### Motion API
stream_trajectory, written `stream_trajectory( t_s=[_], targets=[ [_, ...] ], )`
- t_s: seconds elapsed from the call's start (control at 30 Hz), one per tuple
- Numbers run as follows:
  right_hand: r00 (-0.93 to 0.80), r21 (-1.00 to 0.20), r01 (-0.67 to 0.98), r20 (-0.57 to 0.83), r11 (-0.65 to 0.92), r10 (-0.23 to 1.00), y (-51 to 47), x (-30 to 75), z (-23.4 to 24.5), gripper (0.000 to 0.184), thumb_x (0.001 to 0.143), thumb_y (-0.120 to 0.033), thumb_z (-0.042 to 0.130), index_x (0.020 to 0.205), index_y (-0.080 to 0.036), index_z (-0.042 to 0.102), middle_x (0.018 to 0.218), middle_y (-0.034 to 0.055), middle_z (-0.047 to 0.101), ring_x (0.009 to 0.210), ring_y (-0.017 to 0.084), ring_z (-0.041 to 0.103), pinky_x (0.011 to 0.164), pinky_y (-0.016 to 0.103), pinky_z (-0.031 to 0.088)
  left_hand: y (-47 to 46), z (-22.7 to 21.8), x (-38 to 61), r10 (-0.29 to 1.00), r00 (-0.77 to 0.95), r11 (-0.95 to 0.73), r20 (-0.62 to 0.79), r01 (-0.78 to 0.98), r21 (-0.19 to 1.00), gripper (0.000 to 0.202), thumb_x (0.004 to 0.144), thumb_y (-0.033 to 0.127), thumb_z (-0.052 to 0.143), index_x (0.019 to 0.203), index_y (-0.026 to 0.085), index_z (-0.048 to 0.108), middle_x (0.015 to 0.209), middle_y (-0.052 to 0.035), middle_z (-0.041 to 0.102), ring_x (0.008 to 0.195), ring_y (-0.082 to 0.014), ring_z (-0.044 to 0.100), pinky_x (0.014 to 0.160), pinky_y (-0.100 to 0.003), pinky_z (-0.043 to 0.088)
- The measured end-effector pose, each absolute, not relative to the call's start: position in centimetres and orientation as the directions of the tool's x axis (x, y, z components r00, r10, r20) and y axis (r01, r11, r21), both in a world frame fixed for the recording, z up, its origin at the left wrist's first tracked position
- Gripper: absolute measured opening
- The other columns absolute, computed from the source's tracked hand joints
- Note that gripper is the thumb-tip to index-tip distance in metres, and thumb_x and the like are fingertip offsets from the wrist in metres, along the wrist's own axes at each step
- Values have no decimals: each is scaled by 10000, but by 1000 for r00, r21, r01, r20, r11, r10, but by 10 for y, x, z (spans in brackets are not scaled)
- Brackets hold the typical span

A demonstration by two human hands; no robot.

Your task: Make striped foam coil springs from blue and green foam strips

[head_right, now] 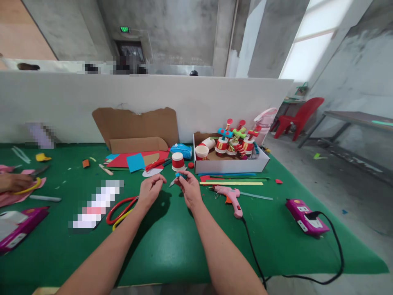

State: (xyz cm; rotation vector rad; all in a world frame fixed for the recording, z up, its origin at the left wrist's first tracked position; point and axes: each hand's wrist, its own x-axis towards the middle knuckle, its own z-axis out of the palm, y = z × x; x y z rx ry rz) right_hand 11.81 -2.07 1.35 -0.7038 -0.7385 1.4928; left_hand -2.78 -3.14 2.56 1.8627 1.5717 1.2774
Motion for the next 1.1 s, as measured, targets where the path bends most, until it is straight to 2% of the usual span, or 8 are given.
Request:
stream_trajectory(
  t_s=[0.07,0.13,0.2,0.27,0.33,0.5,0.87,1.1],
  targets=[
    [-75,-791,-610,11,-37,997,-21,118,13,303,572,-274,807,839,-205,683,773,-10,669,662,91,601,713,240,505,-31,26,-26,907,-50,-311,418,590,745,188,735,197,443,661,190,616,530,30,528,501,-118,469,518,-228,380],
    [-94,-785,-618,16,-46,995,-21,118,13,308,569,-273,811,843,-206,686,798,-5,674,672,92,603,723,241,506,-31,25,-25,864,-45,-381,501,592,710,233,752,178,446,850,185,657,738,-11,634,642,-135,549,639,-252,450],
    [-106,-776,-628,15,-55,994,-21,117,12,312,565,-269,814,843,-208,686,816,-2,677,676,91,604,726,241,506,-31,25,-25,803,-12,-475,596,591,652,342,770,145,433,1047,189,629,966,-55,642,842,-162,583,796,-302,468],
    [-112,-766,-640,11,-64,994,-21,118,12,307,569,-262,813,842,-208,683,822,-1,677,680,91,603,732,242,507,-31,24,-25,744,39,-552,667,598,581,373,784,122,426,1103,193,607,1067,-76,615,989,-187,557,902,-351,441],
    [-118,-755,-652,5,-73,993,-21,118,11,297,583,-259,808,843,-205,676,814,-1,676,681,90,601,743,247,507,-31,24,-25,705,79,-603,705,591,536,321,802,115,424,1045,192,618,1064,-78,618,1034,-199,539,940,-379,422],
    [-136,-741,-665,-1,-92,991,-22,117,11,343,576,-259,816,870,-213,645,787,-14,673,659,91,604,724,252,516,-34,27,-22,681,76,-623,728,581,523,169,846,165,460,909,193,615,945,-66,645,939,-198,553,887,-384,440],
    [-129,-758,-640,-49,-121,990,-24,116,18,324,560,-335,825,778,-198,629,660,-35,642,570,83,584,650,238,509,-33,25,-22,657,174,-660,733,602,449,251,856,176,484,1007,223,678,830,-54,619,842,-182,525,786,-344,448],
    [-116,-753,-647,-63,-124,991,-24,115,18,319,527,-337,838,742,-181,660,654,-48,618,536,45,526,612,191,478,-33,22,-20,668,198,-665,717,592,456,254,845,150,489,1000,212,681,819,-54,619,826,-180,523,763,-337,447]
  ],
)
